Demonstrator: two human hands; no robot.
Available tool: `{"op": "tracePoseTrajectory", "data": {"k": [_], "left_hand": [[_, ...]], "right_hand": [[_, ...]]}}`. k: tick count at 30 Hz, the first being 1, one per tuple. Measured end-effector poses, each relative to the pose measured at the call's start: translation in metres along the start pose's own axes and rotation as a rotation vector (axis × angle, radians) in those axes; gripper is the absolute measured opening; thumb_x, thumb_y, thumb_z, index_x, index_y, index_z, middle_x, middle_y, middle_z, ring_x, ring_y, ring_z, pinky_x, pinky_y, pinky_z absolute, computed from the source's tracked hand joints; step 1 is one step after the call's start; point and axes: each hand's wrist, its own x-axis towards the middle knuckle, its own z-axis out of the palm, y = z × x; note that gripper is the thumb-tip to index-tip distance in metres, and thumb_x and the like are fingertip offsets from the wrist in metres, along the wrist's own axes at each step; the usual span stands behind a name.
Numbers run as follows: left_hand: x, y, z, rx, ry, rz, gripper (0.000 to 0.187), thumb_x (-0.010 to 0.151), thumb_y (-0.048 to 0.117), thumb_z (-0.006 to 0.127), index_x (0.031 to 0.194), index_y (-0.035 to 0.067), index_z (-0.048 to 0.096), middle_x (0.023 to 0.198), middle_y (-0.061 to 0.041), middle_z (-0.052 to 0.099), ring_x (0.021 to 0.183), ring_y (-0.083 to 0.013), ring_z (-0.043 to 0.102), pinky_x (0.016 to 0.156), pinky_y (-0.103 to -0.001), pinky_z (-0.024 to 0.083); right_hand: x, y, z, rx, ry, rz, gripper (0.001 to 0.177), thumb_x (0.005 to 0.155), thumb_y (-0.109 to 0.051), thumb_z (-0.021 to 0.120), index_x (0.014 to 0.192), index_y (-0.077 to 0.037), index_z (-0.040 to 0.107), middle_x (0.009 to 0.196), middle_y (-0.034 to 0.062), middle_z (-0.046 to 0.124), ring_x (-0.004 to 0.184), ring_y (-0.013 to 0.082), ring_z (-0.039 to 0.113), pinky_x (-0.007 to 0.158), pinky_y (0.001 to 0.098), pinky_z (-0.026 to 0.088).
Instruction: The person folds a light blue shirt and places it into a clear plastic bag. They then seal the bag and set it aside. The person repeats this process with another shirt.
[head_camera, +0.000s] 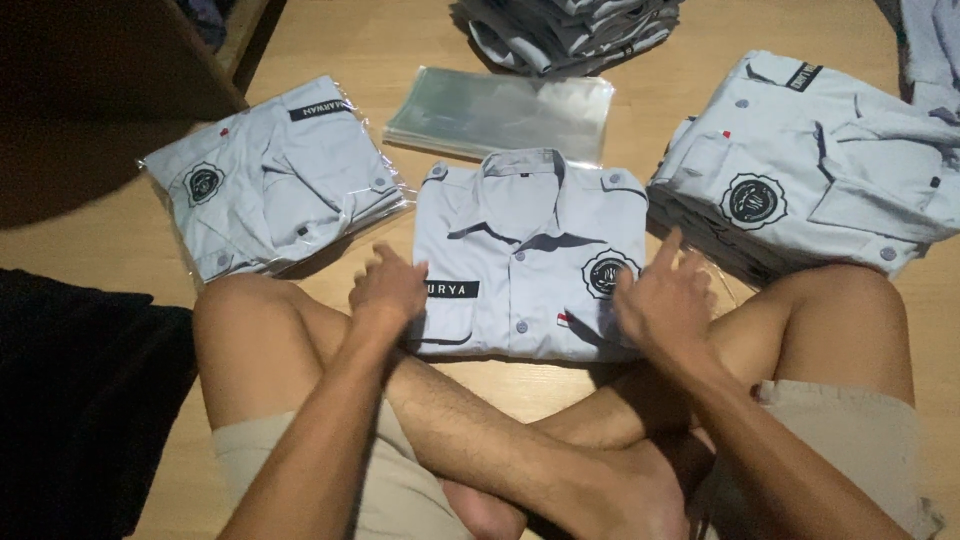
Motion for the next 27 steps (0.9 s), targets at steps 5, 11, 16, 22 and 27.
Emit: {"op": "tracePoseTrajectory", "data": {"k": [5, 11, 16, 22, 27], "left_hand": [[-0.124, 0.083, -0.057, -0.044, 0.138, 0.303, 0.077, 0.106, 0.061, 0.025, 0.164, 0.011, 0.016, 0.168, -0.022, 0.014, 0.155, -0.0443, 0.014, 0.121, -0.063, 0.016], [-0.102, 0.076, -0.013, 0.107, -0.039, 0.276, 0.076, 0.103, 0.067, 0.004, 0.166, 0.028, -0.011, 0.174, -0.003, -0.014, 0.16, -0.0318, -0.009, 0.125, -0.062, -0.001], [-0.104, 0.083, -0.016, 0.126, 0.002, 0.268, 0.073, 0.104, 0.063, 0.008, 0.166, 0.027, -0.006, 0.174, -0.003, -0.011, 0.16, -0.0305, -0.006, 0.124, -0.062, -0.004], [-0.099, 0.101, -0.01, -0.117, 0.115, 0.468, 0.067, 0.11, 0.049, 0.023, 0.167, 0.022, 0.0, 0.174, -0.012, 0.008, 0.159, -0.0381, 0.008, 0.124, -0.067, 0.005], [-0.09, 0.099, 0.001, 0.003, 0.106, 0.445, 0.071, 0.107, 0.06, 0.02, 0.167, 0.026, 0.0, 0.175, -0.006, -0.001, 0.16, -0.0328, -0.002, 0.124, -0.064, 0.002]], "right_hand": [[-0.006, -0.022, 0.028, 0.077, 0.046, -0.331, 0.07, 0.106, -0.049, 0.032, 0.165, -0.012, 0.023, 0.164, 0.0309, 0.02, 0.151, 0.0497, 0.02, 0.115, 0.0695, 0.019], [-0.004, -0.02, 0.041, -0.03, -0.155, -0.259, 0.084, 0.1, -0.074, 0.017, 0.168, -0.025, 0.009, 0.173, 0.0202, 0.002, 0.16, 0.0382, 0.006, 0.117, 0.0728, 0.007], [0.014, -0.014, 0.05, 0.028, -0.113, -0.237, 0.085, 0.096, -0.077, 0.029, 0.165, -0.027, 0.022, 0.172, 0.0175, 0.014, 0.159, 0.0353, 0.016, 0.116, 0.0728, 0.013], [0.025, -0.028, 0.045, 0.105, 0.001, -0.413, 0.08, 0.102, -0.069, 0.027, 0.165, -0.019, 0.021, 0.167, 0.0253, 0.021, 0.155, 0.0449, 0.017, 0.119, 0.07, 0.013], [0.021, -0.031, 0.049, -0.093, -0.174, -0.349, 0.082, 0.101, -0.072, 0.013, 0.168, -0.025, 0.007, 0.174, 0.0162, -0.001, 0.159, 0.0407, -0.005, 0.124, 0.0625, 0.001]]}}
